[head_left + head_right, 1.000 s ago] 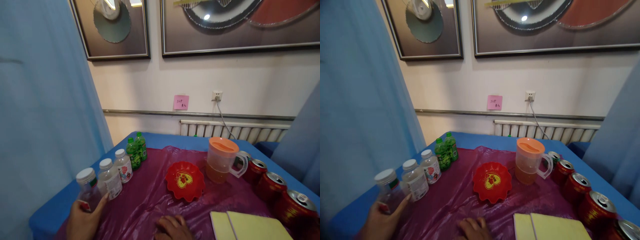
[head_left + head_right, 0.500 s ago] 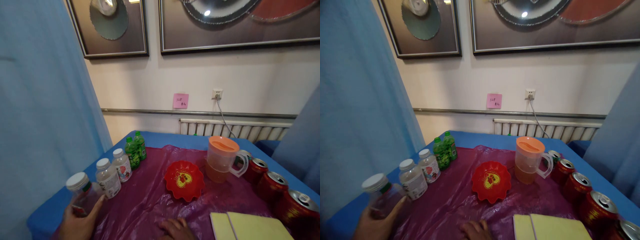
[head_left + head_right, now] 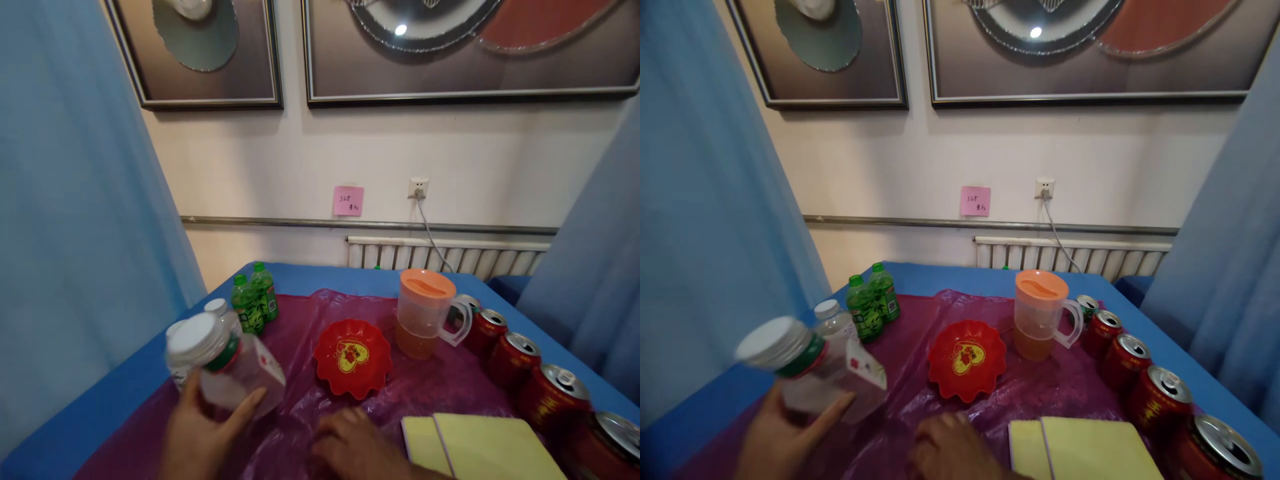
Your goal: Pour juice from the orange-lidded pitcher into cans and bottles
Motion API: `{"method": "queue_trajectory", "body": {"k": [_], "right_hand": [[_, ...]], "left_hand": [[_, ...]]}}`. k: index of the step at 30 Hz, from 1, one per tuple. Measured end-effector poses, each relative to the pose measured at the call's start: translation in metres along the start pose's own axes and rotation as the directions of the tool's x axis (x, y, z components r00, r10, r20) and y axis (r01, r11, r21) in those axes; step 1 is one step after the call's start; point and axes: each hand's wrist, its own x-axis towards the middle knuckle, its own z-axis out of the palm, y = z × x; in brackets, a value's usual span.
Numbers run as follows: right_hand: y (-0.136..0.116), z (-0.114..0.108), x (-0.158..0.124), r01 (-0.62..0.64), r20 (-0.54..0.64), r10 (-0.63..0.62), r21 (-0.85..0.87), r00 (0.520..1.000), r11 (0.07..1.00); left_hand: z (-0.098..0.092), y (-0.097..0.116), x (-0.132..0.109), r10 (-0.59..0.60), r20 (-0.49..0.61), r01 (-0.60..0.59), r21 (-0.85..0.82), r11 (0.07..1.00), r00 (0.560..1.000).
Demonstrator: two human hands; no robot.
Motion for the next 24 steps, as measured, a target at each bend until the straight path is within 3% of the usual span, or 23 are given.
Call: {"method": "queue_trajectory", "body": {"k": [1, 3, 5, 9, 12, 15, 18, 24], "right_hand": [[0.003, -0.022, 0.009, -0.012, -0.022, 0.013, 0.028, 1.0, 1.0], [0.014, -0.058, 0.026, -0.08, -0.121, 0.093, 0.105, 0.988, 0.991], [0.031, -0.079, 0.036, -0.124, -0.291, 0.165, 0.153, 0.943, 0.98], [0.074, -0.078, 0.032, -0.187, -0.567, 0.282, 0.221, 0.774, 0.957], [0.097, -0.07, 0.019, -0.205, -0.602, 0.305, 0.231, 0.738, 0.951], [0.105, -0.071, 0.014, -0.202, -0.62, 0.309, 0.238, 0.722, 0.95], [0.103, -0.075, 0.015, -0.191, -0.619, 0.291, 0.224, 0.73, 0.956], [0.096, -0.072, 0.02, -0.211, -0.538, 0.283, 0.192, 0.794, 0.958]], "left_hand": [[0.013, 0.021, 0.009, 0.039, 0.097, -0.031, -0.082, 0.996, 0.994], [0.043, 0.054, 0.025, 0.136, 0.154, -0.104, -0.201, 0.974, 0.979], [0.074, 0.07, 0.037, 0.2, 0.198, -0.148, -0.25, 0.957, 0.96], [0.13, 0.054, 0.048, 0.299, 0.185, -0.247, -0.259, 0.934, 0.936], [0.157, 0.024, 0.05, 0.446, 0.115, -0.419, -0.199, 0.886, 0.888], [0.169, 0.0, 0.053, 0.639, 0.107, -0.632, -0.097, 0.769, 0.762], [0.17, -0.01, 0.056, 0.752, 0.148, -0.759, -0.019, 0.651, 0.642], [0.166, -0.003, 0.054, 0.846, 0.172, -0.862, 0.042, 0.505, 0.505]]}}
